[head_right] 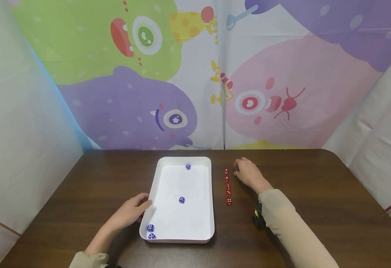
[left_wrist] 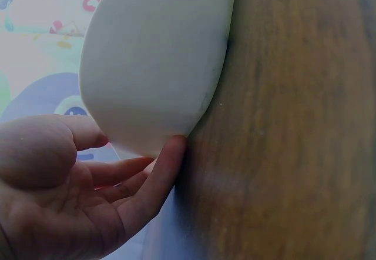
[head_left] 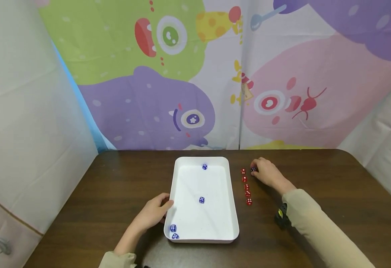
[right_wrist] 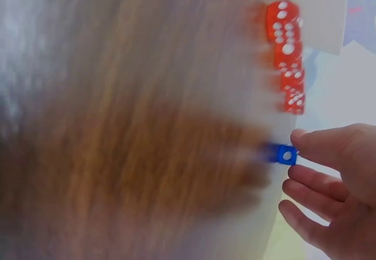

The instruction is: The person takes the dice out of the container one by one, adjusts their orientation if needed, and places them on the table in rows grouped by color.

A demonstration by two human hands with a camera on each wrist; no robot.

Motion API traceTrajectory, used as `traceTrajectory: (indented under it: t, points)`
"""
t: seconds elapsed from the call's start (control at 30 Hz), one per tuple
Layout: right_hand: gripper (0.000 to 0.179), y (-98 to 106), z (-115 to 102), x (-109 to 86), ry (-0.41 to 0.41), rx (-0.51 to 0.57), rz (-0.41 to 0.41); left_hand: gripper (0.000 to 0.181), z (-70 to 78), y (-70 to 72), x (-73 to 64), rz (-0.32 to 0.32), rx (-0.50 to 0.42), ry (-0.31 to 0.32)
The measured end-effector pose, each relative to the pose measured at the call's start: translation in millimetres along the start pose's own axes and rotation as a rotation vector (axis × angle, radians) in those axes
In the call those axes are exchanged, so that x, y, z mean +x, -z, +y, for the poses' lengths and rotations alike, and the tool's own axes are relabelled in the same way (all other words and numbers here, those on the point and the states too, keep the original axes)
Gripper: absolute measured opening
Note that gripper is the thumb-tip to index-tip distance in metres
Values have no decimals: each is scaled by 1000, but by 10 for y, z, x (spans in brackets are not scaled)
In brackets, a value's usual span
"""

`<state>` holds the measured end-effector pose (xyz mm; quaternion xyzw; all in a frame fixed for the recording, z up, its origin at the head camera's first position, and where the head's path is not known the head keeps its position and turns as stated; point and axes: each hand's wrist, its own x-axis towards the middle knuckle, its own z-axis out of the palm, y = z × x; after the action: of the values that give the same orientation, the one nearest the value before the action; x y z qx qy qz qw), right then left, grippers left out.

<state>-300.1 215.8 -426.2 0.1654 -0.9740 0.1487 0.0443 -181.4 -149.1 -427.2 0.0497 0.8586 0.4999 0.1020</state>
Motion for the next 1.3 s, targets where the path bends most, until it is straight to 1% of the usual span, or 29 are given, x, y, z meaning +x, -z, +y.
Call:
traceTrajectory:
  t: [0.23, 0.4, 0.53, 0.6, 0.77, 0.87, 0.97, 1.1, 1.3]
  points:
    - [24, 47, -118, -49, 28, -26, 43, 29, -3, 6, -6, 0, -4, -7]
    - [23, 98, -260, -103, 67, -17, 118, 29, -7, 13, -5, 0, -3, -12]
    - [24, 90, -387, -144, 107, 4, 156, 28, -7, 21, -10, 2, -2, -13]
    - [24, 69, -445, -170, 133, 0, 155, 28, -7, 23, -14, -5, -2, -21]
    - [23, 11, -592, -232, 230, -49, 163, 31, -8, 13, -15, -16, -6, -29]
    - [21, -1, -703, -255, 281, -51, 184, 34, -11, 2, -11, -12, -5, -24]
    - [20, 1, -825, -269, 314, -60, 195, 34, -4, -3, -10, -2, -9, -20]
    - [19, 4, -991, -298, 355, -76, 180, 34, 10, -2, -10, 2, -6, -24]
    - [20, -30, -1225, -362, 432, -53, 106, 34, 24, 2, -19, 4, -5, -21]
